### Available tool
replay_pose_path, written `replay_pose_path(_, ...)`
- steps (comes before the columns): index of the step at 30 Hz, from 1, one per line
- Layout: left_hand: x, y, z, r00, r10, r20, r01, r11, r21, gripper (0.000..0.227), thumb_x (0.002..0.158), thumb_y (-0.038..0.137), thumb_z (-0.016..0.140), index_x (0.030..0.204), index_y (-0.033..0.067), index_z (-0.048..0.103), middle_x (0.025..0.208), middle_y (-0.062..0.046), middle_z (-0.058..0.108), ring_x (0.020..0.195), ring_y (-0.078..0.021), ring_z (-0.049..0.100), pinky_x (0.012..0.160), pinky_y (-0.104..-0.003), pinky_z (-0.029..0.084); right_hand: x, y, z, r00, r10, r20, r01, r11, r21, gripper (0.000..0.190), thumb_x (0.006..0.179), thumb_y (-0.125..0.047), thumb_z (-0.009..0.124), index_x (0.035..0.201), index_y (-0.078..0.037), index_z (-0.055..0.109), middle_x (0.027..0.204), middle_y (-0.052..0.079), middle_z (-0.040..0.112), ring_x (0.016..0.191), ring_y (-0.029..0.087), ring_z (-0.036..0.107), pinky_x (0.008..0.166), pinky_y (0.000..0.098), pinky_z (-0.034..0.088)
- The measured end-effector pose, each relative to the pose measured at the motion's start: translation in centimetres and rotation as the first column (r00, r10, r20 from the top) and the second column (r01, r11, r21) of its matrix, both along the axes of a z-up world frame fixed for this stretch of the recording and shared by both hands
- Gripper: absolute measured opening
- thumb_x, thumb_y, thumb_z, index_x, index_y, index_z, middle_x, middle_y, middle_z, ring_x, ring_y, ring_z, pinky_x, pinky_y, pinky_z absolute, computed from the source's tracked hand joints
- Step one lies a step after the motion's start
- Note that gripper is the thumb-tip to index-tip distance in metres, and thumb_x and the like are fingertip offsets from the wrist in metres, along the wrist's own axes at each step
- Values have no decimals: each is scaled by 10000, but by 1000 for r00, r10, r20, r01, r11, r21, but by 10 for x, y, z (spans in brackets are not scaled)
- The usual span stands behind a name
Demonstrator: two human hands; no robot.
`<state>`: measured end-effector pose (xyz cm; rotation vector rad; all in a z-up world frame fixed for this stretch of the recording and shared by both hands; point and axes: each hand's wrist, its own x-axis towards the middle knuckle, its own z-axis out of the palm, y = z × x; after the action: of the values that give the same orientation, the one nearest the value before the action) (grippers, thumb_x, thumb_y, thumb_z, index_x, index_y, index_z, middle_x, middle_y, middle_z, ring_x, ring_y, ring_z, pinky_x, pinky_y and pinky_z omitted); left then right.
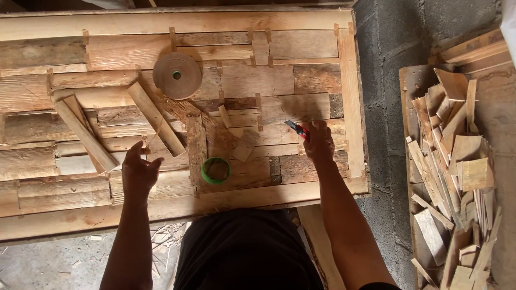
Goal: Assembling a decorative wooden mosaic by placing and gluing various small wood pieces onto a base panel.
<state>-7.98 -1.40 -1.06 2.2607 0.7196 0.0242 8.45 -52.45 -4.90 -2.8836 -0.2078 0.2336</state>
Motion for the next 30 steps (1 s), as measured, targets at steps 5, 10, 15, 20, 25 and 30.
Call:
replay_pose_path(5,2,-3,-13,999,44,-13,-45,996,-79,592,832,101,843,1368,-23,626,1167,-139,734,850,-206,715,755,-320,580,5,5,12,997,-7,-80,2,998,-62,570,816,-143,790,1353,-223,618,1396,126,440,1266,331,500,992,471,528)
replay_pose_path(10,16,-5,-23,981,156,-111,-179,955,-238,379,872,80,795,1233,4,706,1052,-99,751,803,-140,714,702,-277,583,5,10,27,987,-25,-156,12,996,-87,639,804,-129,790,1396,-254,586,1428,125,408,1277,336,484,993,467,517)
replay_pose_path(15,15,-4,-53,932,355,-66,-339,795,-503,146,937,52,768,1063,-9,727,872,-114,731,692,-142,671,601,-268,557,0,11,29,990,11,-141,-36,984,-174,811,794,-153,796,1530,-147,455,1461,132,399,1232,344,509,1021,439,515)
replay_pose_path(20,21,-12,-32,935,343,-86,-323,731,-601,150,908,86,801,1031,18,749,871,-58,741,652,-110,654,580,-242,546,-4,5,21,986,-19,-164,-7,987,-158,746,839,-155,769,1523,-188,473,1502,96,406,1252,327,515,1034,434,518)
replay_pose_path(25,23,-12,-38,933,356,-47,-317,756,-573,118,942,85,774,1047,32,765,859,-77,734,626,-112,634,558,-239,530,-4,11,33,980,-30,-198,-8,982,-188,782,822,-149,775,1532,-194,450,1531,84,375,1259,330,499,1024,432,518)
replay_pose_path(30,23,-27,8,932,304,195,-245,929,-279,392,906,24,736,1275,-4,607,942,-94,728,671,-104,672,526,-247,547,-3,6,25,975,-45,-219,10,987,-161,735,848,-166,767,1522,-215,477,1548,64,368,1280,328,491,1038,428,514)
